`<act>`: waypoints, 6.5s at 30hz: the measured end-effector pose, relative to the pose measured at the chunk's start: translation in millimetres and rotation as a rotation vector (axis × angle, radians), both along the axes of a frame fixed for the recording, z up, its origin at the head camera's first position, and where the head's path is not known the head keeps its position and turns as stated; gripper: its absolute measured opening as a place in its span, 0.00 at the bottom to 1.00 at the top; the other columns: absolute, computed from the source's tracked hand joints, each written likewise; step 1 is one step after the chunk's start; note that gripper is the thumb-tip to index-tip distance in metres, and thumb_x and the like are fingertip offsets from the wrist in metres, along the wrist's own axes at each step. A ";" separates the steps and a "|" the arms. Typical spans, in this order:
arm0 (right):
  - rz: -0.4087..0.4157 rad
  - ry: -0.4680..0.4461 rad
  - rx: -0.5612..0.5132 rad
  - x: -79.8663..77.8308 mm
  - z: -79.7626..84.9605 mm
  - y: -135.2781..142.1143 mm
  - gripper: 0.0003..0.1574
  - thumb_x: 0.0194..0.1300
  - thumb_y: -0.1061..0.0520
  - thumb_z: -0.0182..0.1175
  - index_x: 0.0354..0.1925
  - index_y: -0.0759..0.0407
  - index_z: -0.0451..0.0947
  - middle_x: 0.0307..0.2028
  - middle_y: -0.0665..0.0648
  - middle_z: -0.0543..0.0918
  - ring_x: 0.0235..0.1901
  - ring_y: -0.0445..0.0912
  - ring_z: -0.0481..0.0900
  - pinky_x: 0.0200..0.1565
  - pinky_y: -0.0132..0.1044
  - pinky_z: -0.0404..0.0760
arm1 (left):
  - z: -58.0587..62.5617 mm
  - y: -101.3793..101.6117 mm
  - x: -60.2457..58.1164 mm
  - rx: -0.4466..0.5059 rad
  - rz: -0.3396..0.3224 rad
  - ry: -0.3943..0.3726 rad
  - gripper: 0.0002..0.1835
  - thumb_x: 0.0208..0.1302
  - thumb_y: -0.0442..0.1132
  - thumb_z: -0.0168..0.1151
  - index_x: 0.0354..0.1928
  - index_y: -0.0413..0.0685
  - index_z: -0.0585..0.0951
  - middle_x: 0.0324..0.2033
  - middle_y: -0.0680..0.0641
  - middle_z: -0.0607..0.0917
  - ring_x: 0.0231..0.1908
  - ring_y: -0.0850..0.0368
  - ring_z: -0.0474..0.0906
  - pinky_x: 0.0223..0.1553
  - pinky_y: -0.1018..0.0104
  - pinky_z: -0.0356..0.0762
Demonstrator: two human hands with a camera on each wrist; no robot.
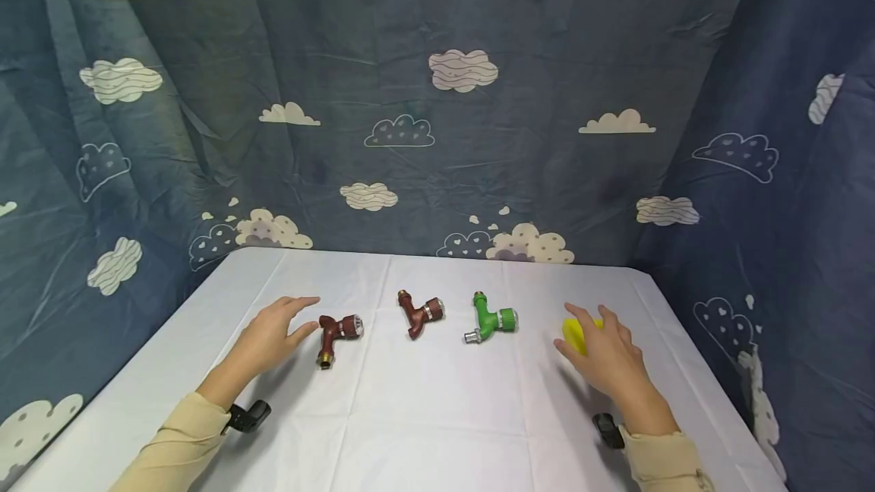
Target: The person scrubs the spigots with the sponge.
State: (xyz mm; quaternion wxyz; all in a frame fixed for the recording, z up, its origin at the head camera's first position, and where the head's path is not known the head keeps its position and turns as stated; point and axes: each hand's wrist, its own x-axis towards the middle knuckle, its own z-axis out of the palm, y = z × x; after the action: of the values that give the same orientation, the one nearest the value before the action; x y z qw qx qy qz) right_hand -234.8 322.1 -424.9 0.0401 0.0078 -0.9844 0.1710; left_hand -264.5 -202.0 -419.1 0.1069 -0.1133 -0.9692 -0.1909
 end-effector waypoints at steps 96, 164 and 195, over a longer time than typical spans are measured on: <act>0.086 0.051 -0.080 33.9 3.0 -1.5 0.37 0.77 0.55 0.61 0.79 0.57 0.65 0.62 0.88 0.68 0.62 0.81 0.68 0.47 0.76 0.83 | -42.4 -12.7 -63.4 0.147 -0.151 -0.180 0.15 0.72 0.30 0.67 0.57 0.49 0.90 0.47 0.41 0.88 0.38 0.57 0.75 0.42 0.61 0.76; 0.130 0.158 -0.196 62.2 20.2 -81.1 0.36 0.74 0.51 0.68 0.76 0.39 0.72 0.68 0.79 0.66 0.57 0.73 0.79 0.44 0.61 0.90 | -38.5 -8.4 -11.9 1.294 0.007 -0.340 0.22 0.69 0.22 0.68 0.62 0.17 0.77 0.40 0.45 0.93 0.39 0.62 0.93 0.51 0.70 0.91; 0.253 0.327 -0.336 37.7 37.8 -171.0 0.34 0.74 0.55 0.69 0.72 0.36 0.74 0.71 0.73 0.69 0.54 0.65 0.82 0.42 0.51 0.94 | -15.9 39.9 8.2 1.453 -0.045 -0.243 0.18 0.67 0.18 0.67 0.56 0.14 0.80 0.39 0.45 0.92 0.39 0.58 0.93 0.54 0.64 0.91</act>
State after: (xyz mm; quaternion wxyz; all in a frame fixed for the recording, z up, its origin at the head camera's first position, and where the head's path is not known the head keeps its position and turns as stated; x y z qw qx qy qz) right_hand -197.1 151.1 -387.1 0.1776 0.1516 -0.9139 0.3321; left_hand -256.2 -162.1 -435.0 0.0431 -0.0119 -0.6007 -0.7982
